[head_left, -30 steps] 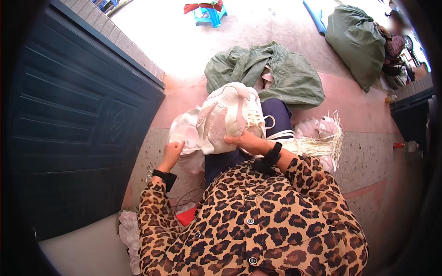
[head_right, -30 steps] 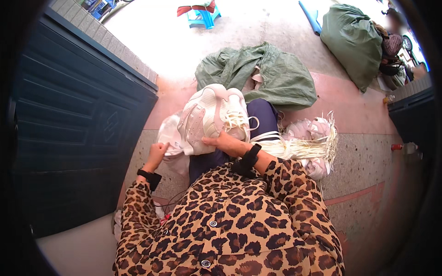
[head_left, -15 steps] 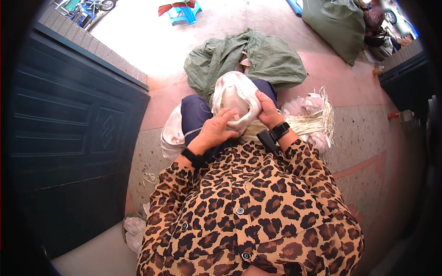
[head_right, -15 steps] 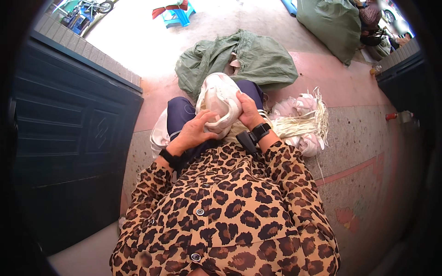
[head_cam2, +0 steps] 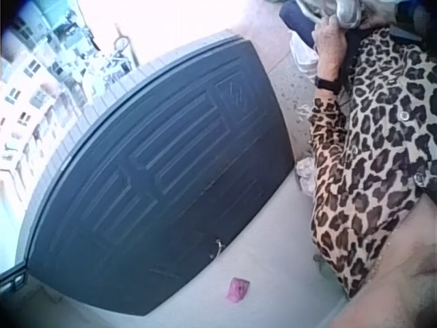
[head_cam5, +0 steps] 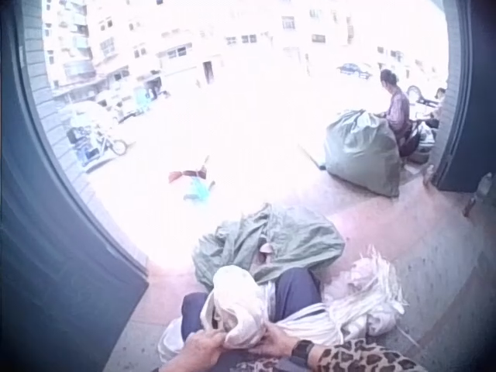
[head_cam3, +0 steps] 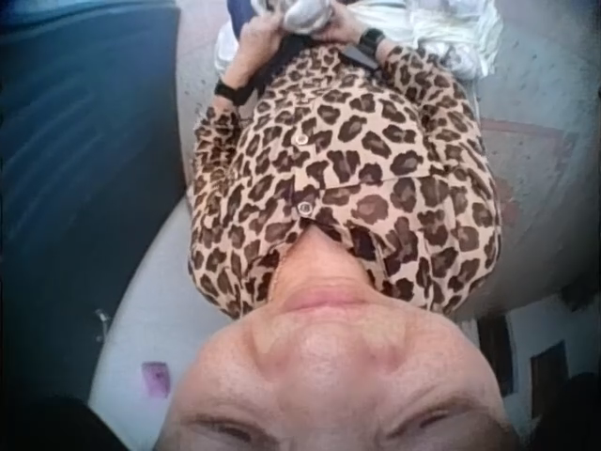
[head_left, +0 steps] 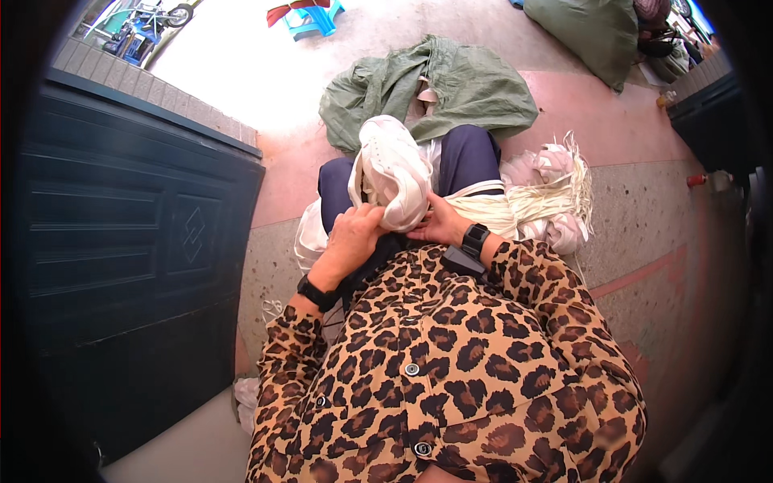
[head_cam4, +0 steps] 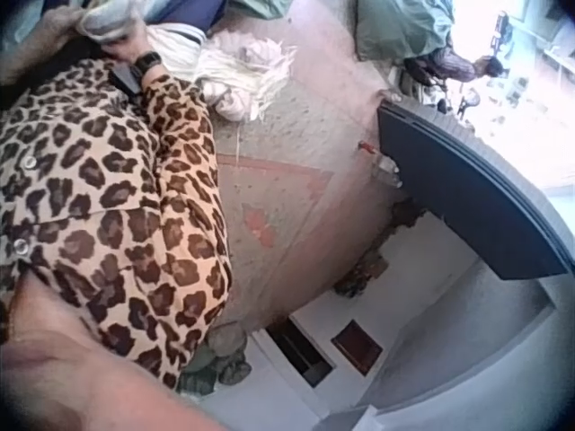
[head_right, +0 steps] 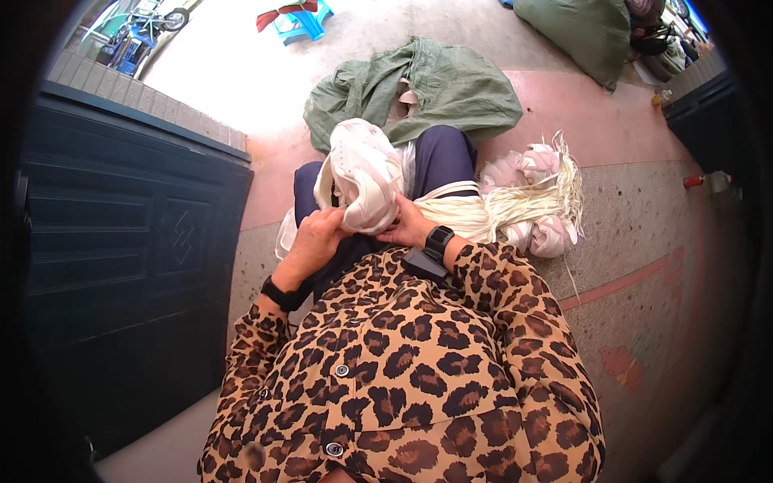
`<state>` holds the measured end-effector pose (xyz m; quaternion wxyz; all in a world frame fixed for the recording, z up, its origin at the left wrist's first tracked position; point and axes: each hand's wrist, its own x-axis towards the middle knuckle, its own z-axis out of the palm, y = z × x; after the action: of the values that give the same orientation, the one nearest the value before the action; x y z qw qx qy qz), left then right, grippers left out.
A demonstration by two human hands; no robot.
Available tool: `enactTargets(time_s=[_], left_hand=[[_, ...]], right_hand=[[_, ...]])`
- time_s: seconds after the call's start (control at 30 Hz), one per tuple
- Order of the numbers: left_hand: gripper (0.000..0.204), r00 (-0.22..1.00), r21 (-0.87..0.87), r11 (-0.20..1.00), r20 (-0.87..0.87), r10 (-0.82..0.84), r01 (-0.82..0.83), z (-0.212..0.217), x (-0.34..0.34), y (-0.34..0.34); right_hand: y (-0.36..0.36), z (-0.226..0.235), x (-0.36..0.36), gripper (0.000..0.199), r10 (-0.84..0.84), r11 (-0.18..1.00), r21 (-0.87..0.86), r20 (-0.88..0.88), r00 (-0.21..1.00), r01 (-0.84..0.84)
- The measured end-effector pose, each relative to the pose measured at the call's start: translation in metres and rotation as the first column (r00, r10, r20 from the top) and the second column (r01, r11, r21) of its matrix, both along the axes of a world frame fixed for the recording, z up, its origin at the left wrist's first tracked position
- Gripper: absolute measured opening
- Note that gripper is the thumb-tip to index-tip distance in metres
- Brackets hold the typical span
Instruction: Lacing and tying the laces of multiple white shoes.
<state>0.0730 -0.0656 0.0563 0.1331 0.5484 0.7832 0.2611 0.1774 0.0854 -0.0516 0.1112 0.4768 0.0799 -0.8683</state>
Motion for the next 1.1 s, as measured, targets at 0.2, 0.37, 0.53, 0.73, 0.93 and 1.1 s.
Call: enactTargets(time_s=[0.2,0.37,0.53,0.73,0.93,1.1], left_hand=[[0.017,0.973,-0.173,0.979,-0.185,-0.139,0.107,-0.011,0.005,0.004],[0.020,0.969,-0.308,0.949,-0.205,-0.139,0.071,-0.018,0.004,0.021],[0.030,0.898,-0.315,0.948,-0.430,-0.092,-0.053,-0.033,0.024,0.031],[0.029,0.964,-0.301,0.952,-0.232,-0.130,0.056,-0.039,0.019,0.033],[0.025,0.797,-0.151,0.849,0.295,0.527,-0.506,-0.039,-0.012,0.037],[0.033,0.924,-0.113,0.925,0.080,0.374,-0.364,-0.061,-0.035,0.052]], right_hand=[[0.009,-0.002,-0.008,0.045,-0.215,0.977,-0.081,-0.308,0.927,0.199],[0.020,0.007,-0.009,0.045,-0.126,0.991,0.030,-0.115,0.985,0.130],[0.035,0.036,0.006,0.029,0.188,0.587,0.809,-0.111,0.976,-0.021],[0.026,0.054,-0.023,0.035,0.379,-0.605,0.787,0.419,0.825,-0.121],[0.024,0.045,-0.028,0.030,0.367,-0.642,0.743,0.514,0.776,-0.189],[0.026,0.044,-0.015,0.029,0.334,-0.529,0.842,0.320,0.887,-0.104]])
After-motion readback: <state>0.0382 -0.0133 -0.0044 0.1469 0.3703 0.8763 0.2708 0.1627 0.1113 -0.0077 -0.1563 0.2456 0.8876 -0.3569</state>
